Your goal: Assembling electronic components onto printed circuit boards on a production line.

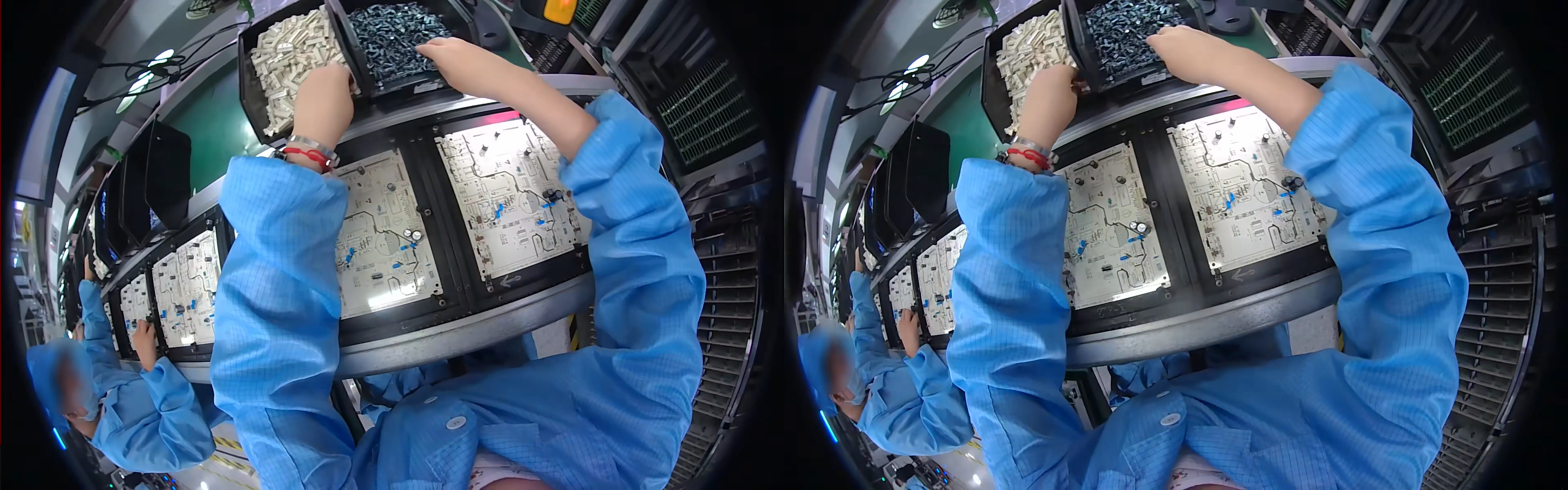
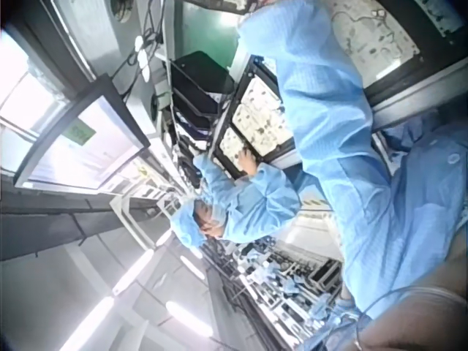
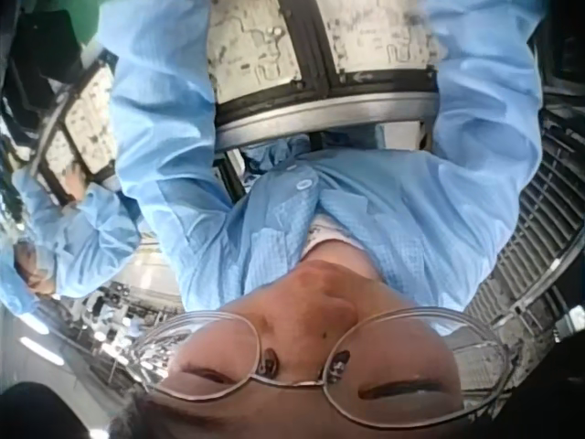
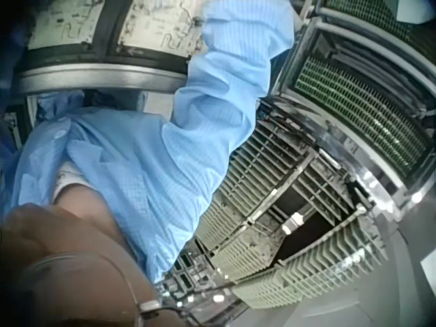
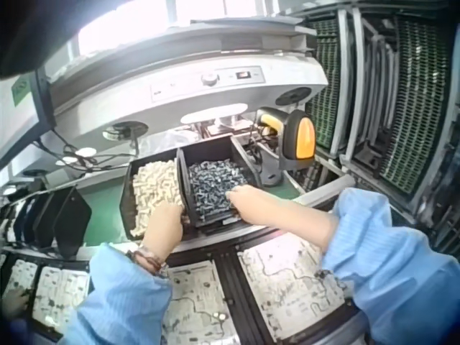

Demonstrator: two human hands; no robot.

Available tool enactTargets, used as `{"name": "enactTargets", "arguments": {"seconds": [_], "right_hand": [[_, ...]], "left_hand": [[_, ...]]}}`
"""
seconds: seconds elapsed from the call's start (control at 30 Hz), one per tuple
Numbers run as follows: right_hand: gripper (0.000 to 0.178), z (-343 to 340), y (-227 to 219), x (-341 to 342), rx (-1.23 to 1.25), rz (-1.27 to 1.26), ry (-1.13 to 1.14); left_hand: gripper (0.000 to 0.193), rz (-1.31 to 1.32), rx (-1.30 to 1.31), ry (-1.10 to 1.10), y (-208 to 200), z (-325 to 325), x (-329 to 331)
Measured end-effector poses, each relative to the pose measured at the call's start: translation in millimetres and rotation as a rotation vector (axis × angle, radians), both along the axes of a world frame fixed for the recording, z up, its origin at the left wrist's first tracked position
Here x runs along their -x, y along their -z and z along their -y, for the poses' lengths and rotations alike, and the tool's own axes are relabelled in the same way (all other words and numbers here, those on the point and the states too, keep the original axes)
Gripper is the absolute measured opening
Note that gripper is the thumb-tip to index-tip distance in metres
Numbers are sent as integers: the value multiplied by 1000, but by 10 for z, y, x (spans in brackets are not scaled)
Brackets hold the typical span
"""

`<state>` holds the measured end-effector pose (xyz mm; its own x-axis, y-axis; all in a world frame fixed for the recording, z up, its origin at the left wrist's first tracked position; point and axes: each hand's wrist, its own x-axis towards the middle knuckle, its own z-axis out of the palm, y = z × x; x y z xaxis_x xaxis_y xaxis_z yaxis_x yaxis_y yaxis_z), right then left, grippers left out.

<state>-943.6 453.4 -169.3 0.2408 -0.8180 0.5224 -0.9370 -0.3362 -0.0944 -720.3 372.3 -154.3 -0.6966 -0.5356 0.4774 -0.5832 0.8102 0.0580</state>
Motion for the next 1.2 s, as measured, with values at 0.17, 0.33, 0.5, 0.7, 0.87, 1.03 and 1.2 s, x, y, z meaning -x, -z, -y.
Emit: {"name": "enactTargets", "arguments": {"seconds": [0.17, 0.33, 0.5, 0.7, 0.87, 1.03, 1.2], "right_hand": [[16, 276, -150, -71, -243, -175, 114], [13, 321, -119, -20, -202, -209, 124], [9, 179, -95, 30, 172, -150, -67], [9, 234, 39, 194, 79, -117, 12], [5, -17, -247, -162, -45, -377, 170], [9, 103, -114, 101, 236, -301, 145], [13, -499, -467, -237, 9, 72, 113]], "left_hand": [[16, -97, -87, 56, 89, 292, -132], [24, -235, -112, 42, 112, 286, -208], [25, -624, -638, 45, -224, -15, -289], [29, -808, -1145, 294, -366, -1049, -254], [25, -833, -1604, 261, -80, -1593, -350], [28, -785, -1722, 242, 52, -1651, -355], [31, -785, -1856, 301, 164, -1626, -436]]}}
